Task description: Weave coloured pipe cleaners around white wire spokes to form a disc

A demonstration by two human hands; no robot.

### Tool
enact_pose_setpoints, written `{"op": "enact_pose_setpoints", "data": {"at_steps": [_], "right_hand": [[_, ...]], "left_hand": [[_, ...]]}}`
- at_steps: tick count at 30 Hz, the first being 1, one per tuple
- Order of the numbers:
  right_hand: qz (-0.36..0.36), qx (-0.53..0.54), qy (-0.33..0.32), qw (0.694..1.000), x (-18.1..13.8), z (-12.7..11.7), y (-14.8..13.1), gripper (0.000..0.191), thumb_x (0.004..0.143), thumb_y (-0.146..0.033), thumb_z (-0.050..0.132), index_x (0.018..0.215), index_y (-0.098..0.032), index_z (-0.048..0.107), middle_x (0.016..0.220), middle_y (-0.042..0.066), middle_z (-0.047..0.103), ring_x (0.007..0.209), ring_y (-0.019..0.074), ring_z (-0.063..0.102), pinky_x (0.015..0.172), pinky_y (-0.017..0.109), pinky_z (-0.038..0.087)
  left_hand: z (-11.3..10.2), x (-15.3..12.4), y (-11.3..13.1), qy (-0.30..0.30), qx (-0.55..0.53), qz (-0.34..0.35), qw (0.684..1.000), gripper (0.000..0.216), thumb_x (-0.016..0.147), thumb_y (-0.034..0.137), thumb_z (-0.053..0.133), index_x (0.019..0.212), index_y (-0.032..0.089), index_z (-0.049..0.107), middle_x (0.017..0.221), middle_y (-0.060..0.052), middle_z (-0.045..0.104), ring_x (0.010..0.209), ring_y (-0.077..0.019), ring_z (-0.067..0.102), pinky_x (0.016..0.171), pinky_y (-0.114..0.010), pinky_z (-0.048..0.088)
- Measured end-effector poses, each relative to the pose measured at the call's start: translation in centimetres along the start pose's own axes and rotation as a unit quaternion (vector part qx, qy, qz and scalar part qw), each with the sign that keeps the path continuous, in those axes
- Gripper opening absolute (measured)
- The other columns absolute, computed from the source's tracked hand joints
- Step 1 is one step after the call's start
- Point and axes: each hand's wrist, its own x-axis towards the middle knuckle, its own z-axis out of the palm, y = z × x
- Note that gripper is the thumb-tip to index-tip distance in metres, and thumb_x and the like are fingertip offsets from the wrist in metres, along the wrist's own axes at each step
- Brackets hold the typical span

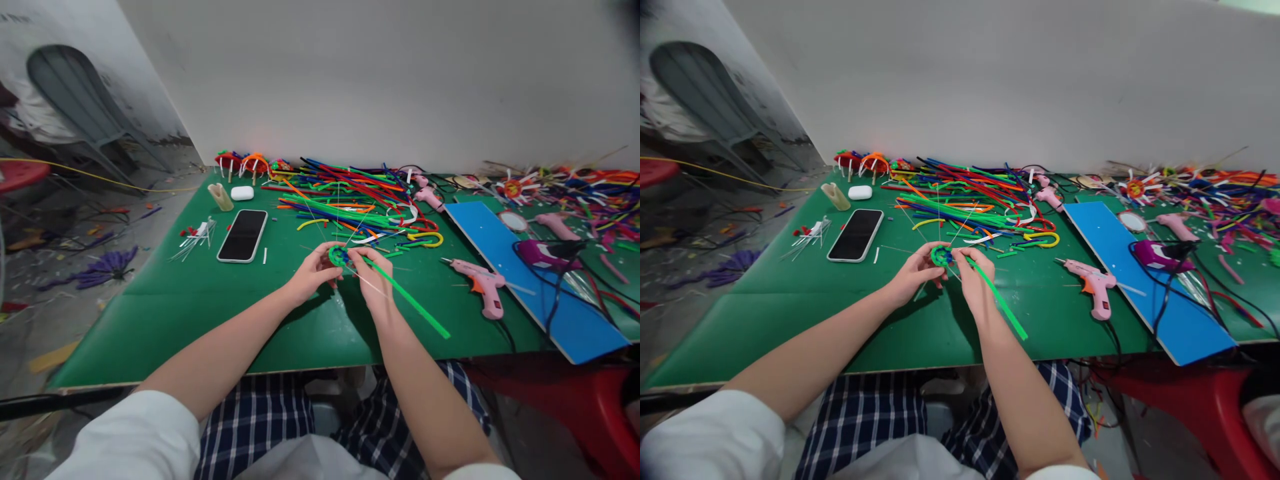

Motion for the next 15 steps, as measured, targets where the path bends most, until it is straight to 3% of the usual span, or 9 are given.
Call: {"op": "enact_pose_setpoints", "data": {"at_steps": [6,15], "right_hand": [[0.013,0.017,-0.024,0.999,0.6,-0.9,-0.2,0.029,0.063,-0.044,0.058,0.072,-0.018,0.063,0.065,0.000,0.059,0.052,0.0115,0.050,0.046,0.023,0.040],[-0.084,-0.081,-0.043,0.992,0.5,-2.0,-1.3,0.021,0.068,-0.038,0.055,0.071,-0.019,0.063,0.075,0.001,0.061,0.069,0.0152,0.055,0.064,0.027,0.044]], "left_hand": [[-0.8,0.1,0.1,-0.036,-0.071,-0.009,0.997,0.036,0.070,0.022,0.047,0.105,0.016,0.051,0.088,-0.007,0.057,0.067,-0.0167,0.058,0.051,-0.027,0.048],[-0.8,-0.1,0.3,-0.043,-0.070,-0.046,0.996,0.039,0.072,0.029,0.049,0.108,0.015,0.049,0.084,-0.008,0.061,0.068,-0.0209,0.062,0.052,-0.030,0.048]]}}
